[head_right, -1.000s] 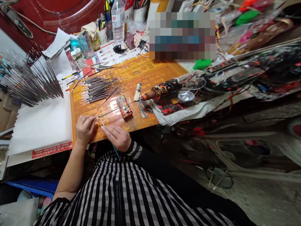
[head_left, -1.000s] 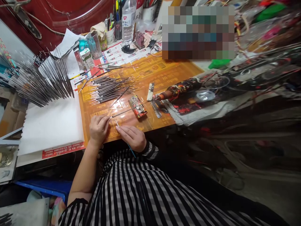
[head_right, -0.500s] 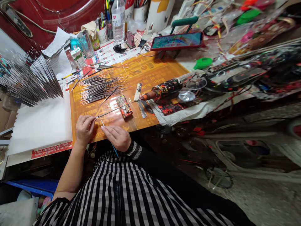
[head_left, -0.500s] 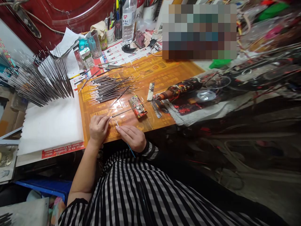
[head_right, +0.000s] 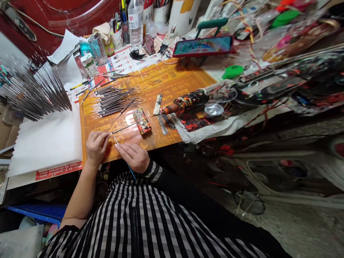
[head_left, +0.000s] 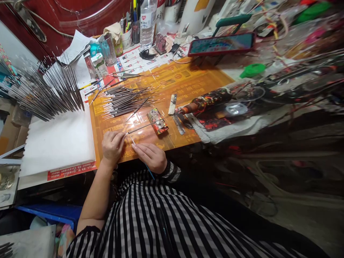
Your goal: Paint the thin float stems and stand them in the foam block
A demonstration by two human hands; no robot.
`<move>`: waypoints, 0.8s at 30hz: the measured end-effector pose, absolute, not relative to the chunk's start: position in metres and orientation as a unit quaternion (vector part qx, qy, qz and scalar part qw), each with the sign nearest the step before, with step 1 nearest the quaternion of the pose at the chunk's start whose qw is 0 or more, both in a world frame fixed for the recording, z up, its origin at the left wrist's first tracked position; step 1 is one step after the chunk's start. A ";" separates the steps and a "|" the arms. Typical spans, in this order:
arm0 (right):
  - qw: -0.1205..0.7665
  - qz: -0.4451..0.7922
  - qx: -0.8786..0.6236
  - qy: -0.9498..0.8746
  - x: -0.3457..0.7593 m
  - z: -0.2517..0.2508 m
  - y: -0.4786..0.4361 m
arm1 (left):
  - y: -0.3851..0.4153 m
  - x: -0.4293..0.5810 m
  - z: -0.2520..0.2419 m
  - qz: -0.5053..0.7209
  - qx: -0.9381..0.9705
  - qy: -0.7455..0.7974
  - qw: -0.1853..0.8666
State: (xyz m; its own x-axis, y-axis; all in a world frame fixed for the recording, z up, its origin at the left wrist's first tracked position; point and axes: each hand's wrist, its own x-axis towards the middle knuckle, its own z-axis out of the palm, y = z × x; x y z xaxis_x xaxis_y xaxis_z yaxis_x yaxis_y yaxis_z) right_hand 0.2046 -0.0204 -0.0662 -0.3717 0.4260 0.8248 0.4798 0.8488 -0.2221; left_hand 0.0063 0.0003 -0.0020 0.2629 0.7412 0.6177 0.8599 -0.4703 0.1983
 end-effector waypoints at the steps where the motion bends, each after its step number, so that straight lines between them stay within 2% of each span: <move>1: 0.489 -0.026 -0.274 -0.828 0.205 -0.066 -0.021 | 0.000 0.006 -0.002 -0.333 -0.790 -0.508 0.086; 24: 0.501 0.001 -0.262 -0.825 0.206 -0.067 -0.020 | 0.000 0.006 -0.003 -0.336 -0.786 -0.512 0.085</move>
State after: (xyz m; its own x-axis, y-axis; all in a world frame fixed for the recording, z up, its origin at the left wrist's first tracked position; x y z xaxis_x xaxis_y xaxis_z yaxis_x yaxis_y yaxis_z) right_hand 0.2059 -0.0205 -0.0674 -0.3611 0.4335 0.8256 0.4306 0.8628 -0.2648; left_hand 0.0059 0.0002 -0.0031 0.2504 0.7478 0.6149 0.8617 -0.4617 0.2106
